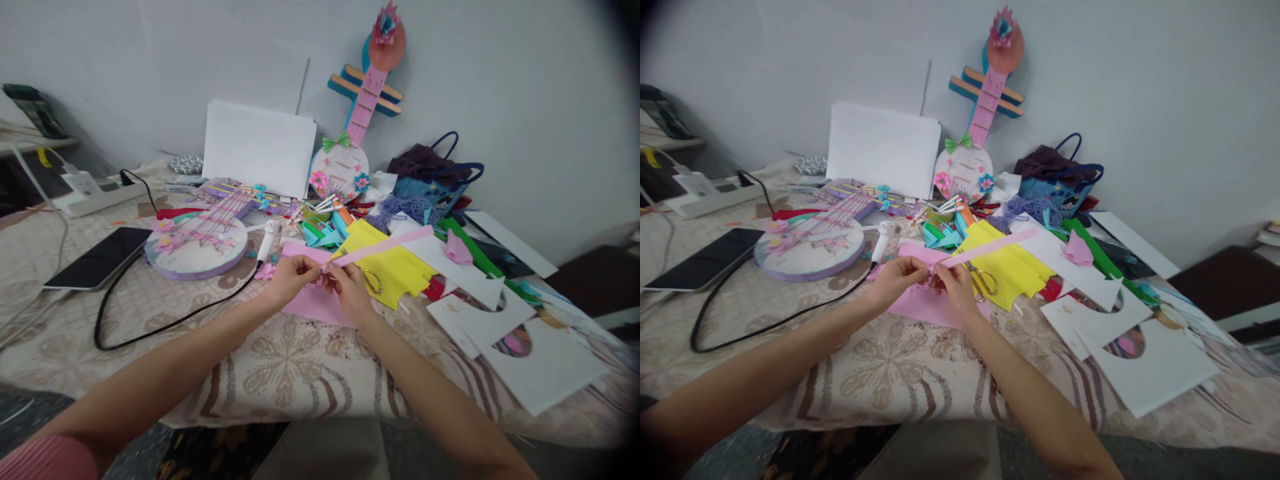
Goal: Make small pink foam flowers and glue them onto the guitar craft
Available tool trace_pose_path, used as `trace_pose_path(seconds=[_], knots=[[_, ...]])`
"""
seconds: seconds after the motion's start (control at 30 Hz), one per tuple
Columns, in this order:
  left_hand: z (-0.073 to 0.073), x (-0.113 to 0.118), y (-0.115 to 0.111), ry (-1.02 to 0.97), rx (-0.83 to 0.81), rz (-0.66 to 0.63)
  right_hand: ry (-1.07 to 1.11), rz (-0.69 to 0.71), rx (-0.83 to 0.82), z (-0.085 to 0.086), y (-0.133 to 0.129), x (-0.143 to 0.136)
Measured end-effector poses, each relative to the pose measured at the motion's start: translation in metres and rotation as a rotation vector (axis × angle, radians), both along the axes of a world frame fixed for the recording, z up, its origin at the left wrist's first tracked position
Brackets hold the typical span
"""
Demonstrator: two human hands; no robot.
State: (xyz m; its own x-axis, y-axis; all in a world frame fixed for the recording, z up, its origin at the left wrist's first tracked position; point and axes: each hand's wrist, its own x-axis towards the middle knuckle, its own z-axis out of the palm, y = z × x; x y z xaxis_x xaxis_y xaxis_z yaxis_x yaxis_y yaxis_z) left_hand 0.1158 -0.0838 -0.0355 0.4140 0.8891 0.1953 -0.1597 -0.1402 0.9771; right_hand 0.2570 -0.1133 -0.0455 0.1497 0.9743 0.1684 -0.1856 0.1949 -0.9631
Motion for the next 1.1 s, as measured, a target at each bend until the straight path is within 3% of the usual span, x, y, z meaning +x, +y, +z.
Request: trace_pose_path(seconds=[0.23,0.53,0.73,0.97,1.1], knots=[[0.0,0.0,0.001,0.004,0.015,-0.005,-0.081,0.092,0.041,0.002,-0.001,0.001],[0.001,0.0,0.002,-0.069,-0.093,-0.1,-0.072,0.056,0.036,-0.001,0.002,0.005],[0.004,0.0,-0.001,-0.005,-0.076,-0.02,-0.076,0.043,0.025,-0.001,0.001,0.002],[0.006,-0.003,0.002,0.048,-0.055,-0.01,0.046,0.125,-0.052,0.008,0.0,0.004],[0.008,-0.004,0.004,0.074,-0.071,0.013,-0.003,0.128,-0.062,0.009,0.002,0.007]])
